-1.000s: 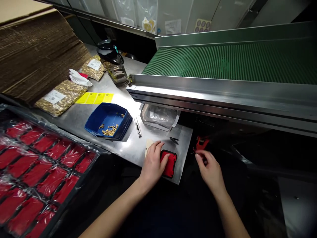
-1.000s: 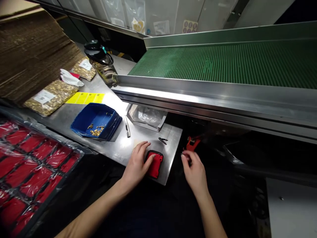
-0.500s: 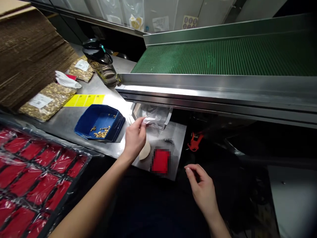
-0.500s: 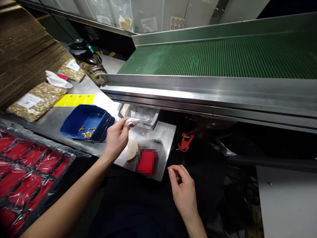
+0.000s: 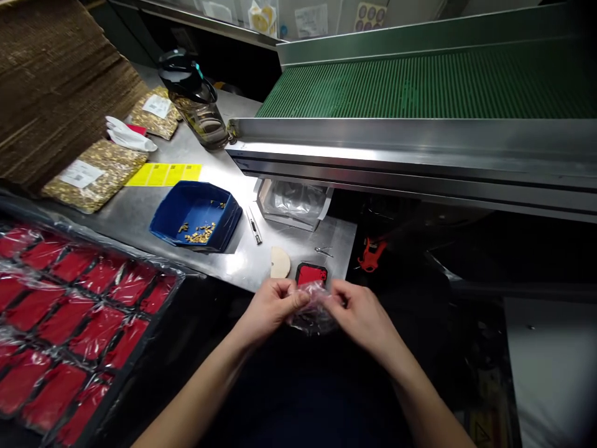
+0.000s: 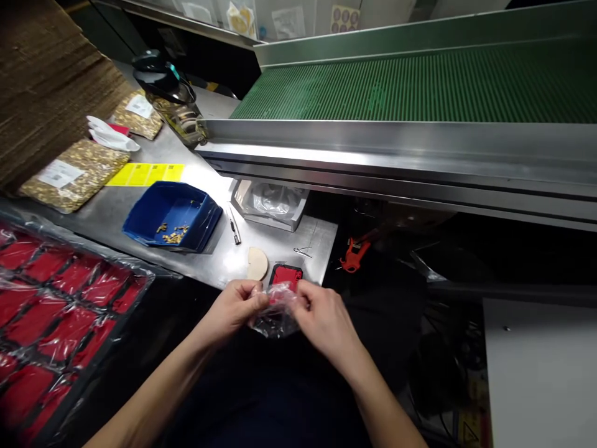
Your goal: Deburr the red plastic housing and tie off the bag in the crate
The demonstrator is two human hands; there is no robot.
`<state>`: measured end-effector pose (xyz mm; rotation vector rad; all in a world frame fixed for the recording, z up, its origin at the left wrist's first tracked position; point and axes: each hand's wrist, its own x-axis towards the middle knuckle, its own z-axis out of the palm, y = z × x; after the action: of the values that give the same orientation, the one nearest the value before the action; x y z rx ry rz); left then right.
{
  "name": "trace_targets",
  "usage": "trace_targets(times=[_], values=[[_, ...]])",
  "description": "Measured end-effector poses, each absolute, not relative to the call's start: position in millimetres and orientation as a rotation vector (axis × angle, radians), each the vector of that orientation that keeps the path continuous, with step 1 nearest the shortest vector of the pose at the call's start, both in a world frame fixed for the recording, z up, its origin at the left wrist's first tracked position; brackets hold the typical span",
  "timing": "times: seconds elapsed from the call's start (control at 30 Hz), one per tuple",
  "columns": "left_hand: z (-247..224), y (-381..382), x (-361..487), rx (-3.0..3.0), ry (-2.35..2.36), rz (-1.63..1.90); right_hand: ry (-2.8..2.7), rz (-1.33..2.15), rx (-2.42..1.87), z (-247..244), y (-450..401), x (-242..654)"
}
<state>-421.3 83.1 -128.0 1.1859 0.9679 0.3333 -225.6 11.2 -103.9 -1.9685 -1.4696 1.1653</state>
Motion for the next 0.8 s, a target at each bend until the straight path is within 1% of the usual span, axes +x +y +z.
trace_targets(times=[0.07, 0.1, 0.13, 0.2, 0.27, 0.3, 0.37, 0.4, 0.43, 0.5, 0.57, 0.67, 0.73, 0.8], values=[[-127.0, 79.5, -425.3, 1.417, 1.022, 0.301, -1.400, 0.871, -2.189, -107.9, -5.4, -222.8], [-126.1, 76.9, -425.4, 1.537, 1.033, 0.290, -1.383, 0.793, -2.225, -108.3, -12.9, -224.7], [-124.8, 74.0, -424.4, 1.634, 1.027, 0.283, -1.388, 0.802, -2.211, -108.1, -19.5, -228.5], [-121.4, 69.0, -420.6, 1.700, 0.991, 0.311, -1.447, 0.963, -2.137, -107.0, -29.2, -238.9], [-117.7, 66.6, -419.0, 1.696, 1.062, 0.462, -1.521, 1.087, -2.175, -107.3, -33.8, -249.1], [-116.2, 66.3, -420.3, 1.682, 1.129, 0.561, -1.547, 1.067, -2.235, -107.9, -33.9, -253.3], [-114.5, 65.2, -427.6, 1.689, 1.226, 0.670, -1.567, 0.887, -2.299, -109.4, -28.9, -260.0], [-114.7, 63.4, -433.4, 1.730, 1.223, 0.622, -1.539, 0.819, -2.275, -109.9, -23.8, -262.9], [-115.5, 60.4, -440.3, 1.786, 1.181, 0.505, -1.480, 0.822, -2.226, -110.1, -17.5, -265.5], [-119.3, 51.2, -457.2, 1.848, 1.076, 0.226, -1.327, 0.984, -2.140, -110.0, -4.0, -268.6], [-125.4, 40.4, -477.2, 1.791, 1.038, 0.038, -1.241, 1.230, -2.065, -110.2, 3.8, -266.9], [-137.5, 27.9, -510.3, 1.559, 1.165, -0.009, -1.269, 1.663, -1.704, -114.7, -6.2, -256.2], [-146.3, 22.9, -529.6, 1.342, 1.241, 0.019, -0.949, 1.896, -1.487, -123.2, -23.5, -251.4], [-154.7, 19.4, -542.2, 1.115, 1.250, 0.038, -0.477, 1.902, -1.453, -136.8, -39.2, -255.4]])
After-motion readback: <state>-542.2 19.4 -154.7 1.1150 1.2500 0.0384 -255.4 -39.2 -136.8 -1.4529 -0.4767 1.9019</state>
